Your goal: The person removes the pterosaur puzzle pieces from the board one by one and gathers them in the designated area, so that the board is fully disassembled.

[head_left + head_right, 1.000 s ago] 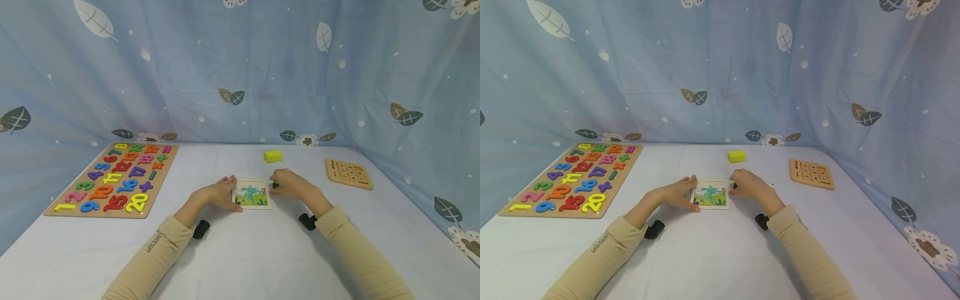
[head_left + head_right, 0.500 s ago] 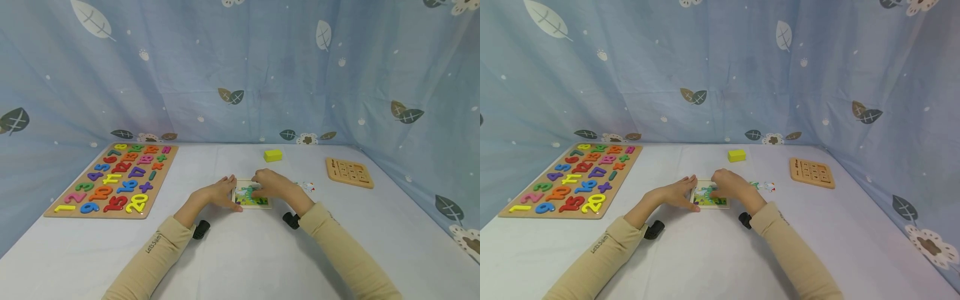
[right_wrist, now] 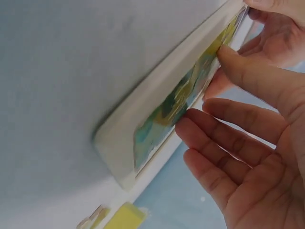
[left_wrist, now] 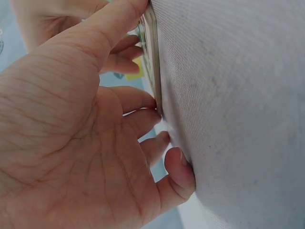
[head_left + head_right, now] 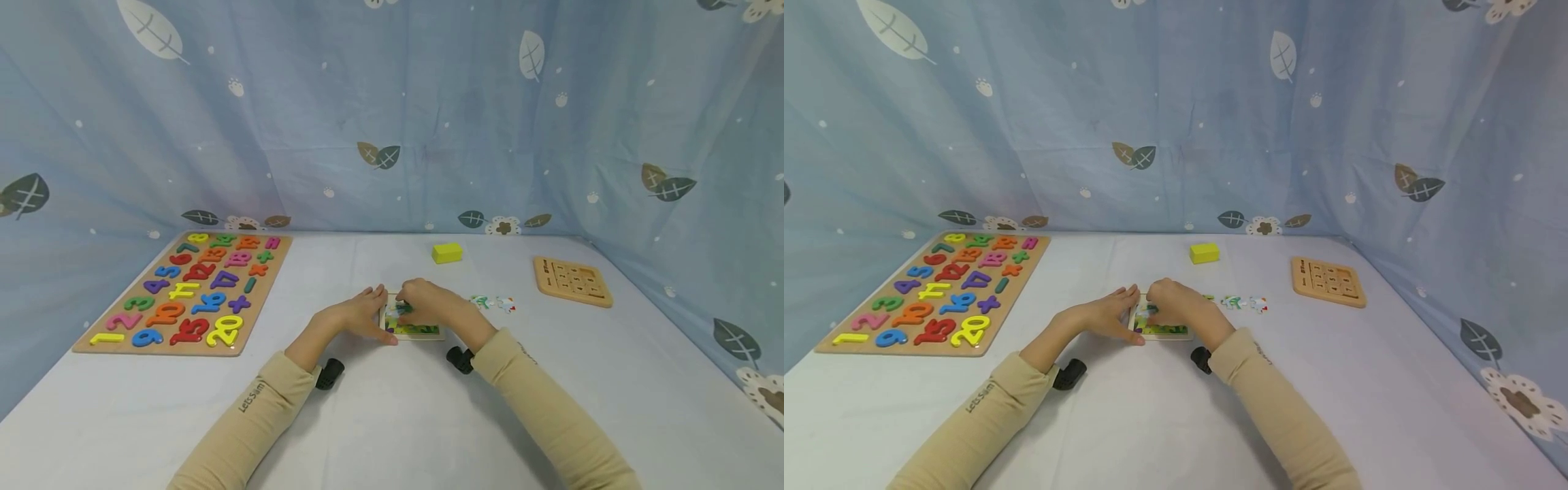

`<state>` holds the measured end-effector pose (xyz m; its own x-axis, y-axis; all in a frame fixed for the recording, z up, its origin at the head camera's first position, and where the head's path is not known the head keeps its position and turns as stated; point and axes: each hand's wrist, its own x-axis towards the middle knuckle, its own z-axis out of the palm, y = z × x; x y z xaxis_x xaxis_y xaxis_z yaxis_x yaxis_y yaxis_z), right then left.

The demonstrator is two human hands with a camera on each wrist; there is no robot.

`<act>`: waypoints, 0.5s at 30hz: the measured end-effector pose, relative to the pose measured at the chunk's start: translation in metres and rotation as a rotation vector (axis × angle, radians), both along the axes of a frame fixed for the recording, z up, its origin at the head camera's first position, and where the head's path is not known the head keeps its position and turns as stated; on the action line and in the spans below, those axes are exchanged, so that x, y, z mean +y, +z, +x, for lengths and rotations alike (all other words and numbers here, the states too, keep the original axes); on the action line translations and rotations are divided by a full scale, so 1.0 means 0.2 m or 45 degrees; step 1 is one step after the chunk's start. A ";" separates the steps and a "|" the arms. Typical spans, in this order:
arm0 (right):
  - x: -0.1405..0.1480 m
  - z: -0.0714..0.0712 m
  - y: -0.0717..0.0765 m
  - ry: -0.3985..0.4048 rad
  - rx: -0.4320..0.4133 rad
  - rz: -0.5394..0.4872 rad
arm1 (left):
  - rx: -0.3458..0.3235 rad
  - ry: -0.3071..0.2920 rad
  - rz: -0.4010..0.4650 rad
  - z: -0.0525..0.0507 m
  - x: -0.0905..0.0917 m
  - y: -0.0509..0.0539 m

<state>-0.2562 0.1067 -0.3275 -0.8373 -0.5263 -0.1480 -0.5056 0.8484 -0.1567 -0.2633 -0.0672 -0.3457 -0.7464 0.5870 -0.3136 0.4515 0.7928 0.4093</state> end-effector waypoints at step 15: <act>-0.04 -0.02 -0.01 0.029 -0.027 -0.032 | 0.012 -0.006 0.009 0.00 0.00 -0.01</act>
<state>-0.2594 0.0993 -0.3302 -0.8218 -0.5491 -0.1523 -0.5212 0.8323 -0.1886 -0.2633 -0.0670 -0.3467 -0.7468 0.5924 -0.3022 0.4588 0.7879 0.4107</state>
